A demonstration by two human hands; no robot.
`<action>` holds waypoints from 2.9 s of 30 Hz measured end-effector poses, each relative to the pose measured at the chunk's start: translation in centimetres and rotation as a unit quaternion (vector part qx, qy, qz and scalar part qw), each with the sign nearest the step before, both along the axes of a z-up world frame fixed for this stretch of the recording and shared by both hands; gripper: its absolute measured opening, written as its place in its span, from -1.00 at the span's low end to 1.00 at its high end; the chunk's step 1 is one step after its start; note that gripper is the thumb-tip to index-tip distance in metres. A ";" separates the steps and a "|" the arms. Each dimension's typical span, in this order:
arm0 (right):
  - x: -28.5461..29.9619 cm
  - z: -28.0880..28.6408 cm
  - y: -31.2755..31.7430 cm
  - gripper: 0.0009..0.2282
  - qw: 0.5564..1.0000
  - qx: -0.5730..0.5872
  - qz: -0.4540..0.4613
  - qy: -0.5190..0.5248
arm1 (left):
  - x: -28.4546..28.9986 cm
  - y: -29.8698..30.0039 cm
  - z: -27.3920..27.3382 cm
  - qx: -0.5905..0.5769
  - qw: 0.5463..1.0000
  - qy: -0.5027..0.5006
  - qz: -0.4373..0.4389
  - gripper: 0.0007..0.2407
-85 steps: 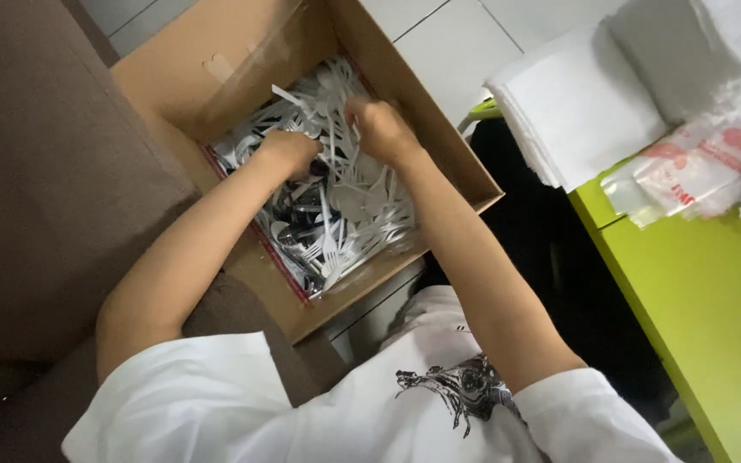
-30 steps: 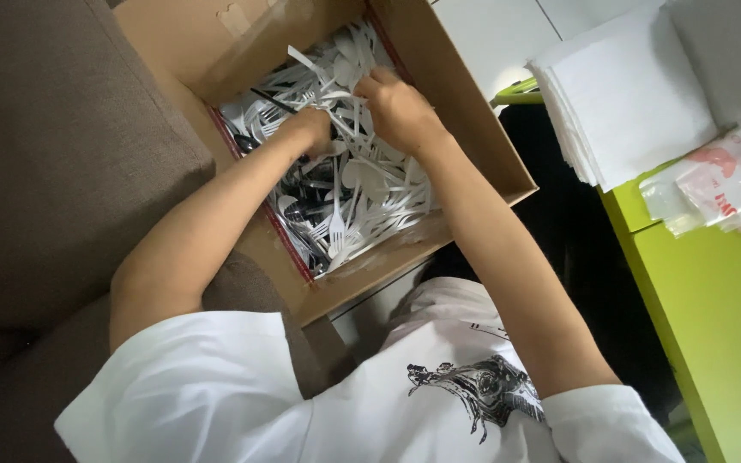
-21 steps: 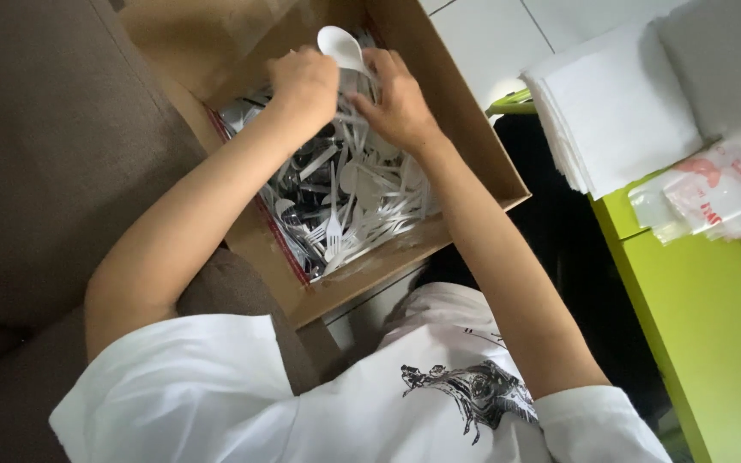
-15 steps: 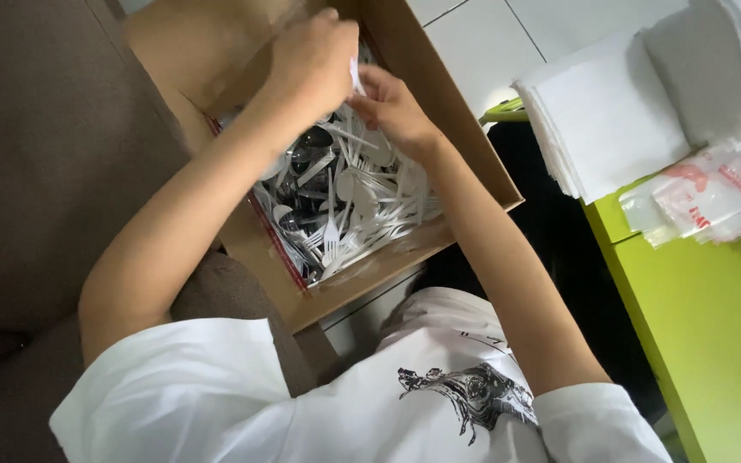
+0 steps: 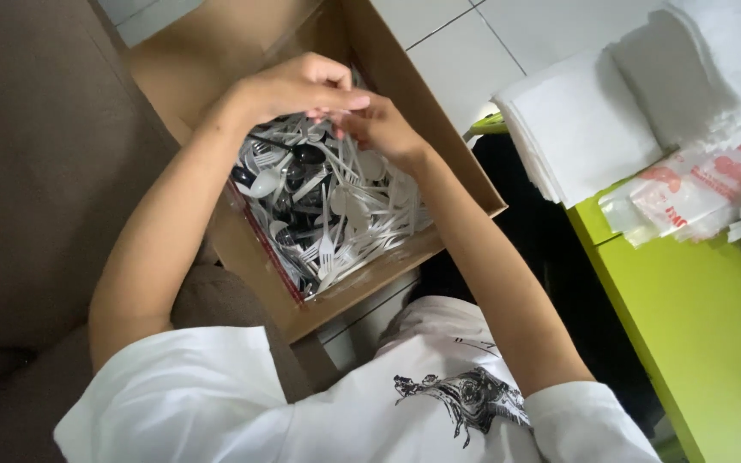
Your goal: Wrapping plastic forks and spoons in paper napkins and placing them in a storage container.
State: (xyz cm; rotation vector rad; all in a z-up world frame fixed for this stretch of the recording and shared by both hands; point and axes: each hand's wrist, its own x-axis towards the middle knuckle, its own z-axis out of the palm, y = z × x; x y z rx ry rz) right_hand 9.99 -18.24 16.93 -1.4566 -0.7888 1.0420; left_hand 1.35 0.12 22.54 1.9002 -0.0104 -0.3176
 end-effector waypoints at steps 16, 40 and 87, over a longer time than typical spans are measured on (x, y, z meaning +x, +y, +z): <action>0.7 -0.4 -0.6 -0.90 0.996 -0.030 0.046 0.063 | -0.4 3.6 -1.1 -0.231 0.969 0.060 0.061 -0.52; 0.8 -4.0 0.5 -0.68 0.990 -0.094 -0.031 -0.097 | 1.2 4.0 -6.3 0.079 0.984 0.014 0.161 -0.80; -3.5 -1.3 -38.2 -0.75 0.834 0.237 -0.495 -0.061 | 14.6 -27.6 -4.6 0.377 0.885 -0.254 -0.102 -0.19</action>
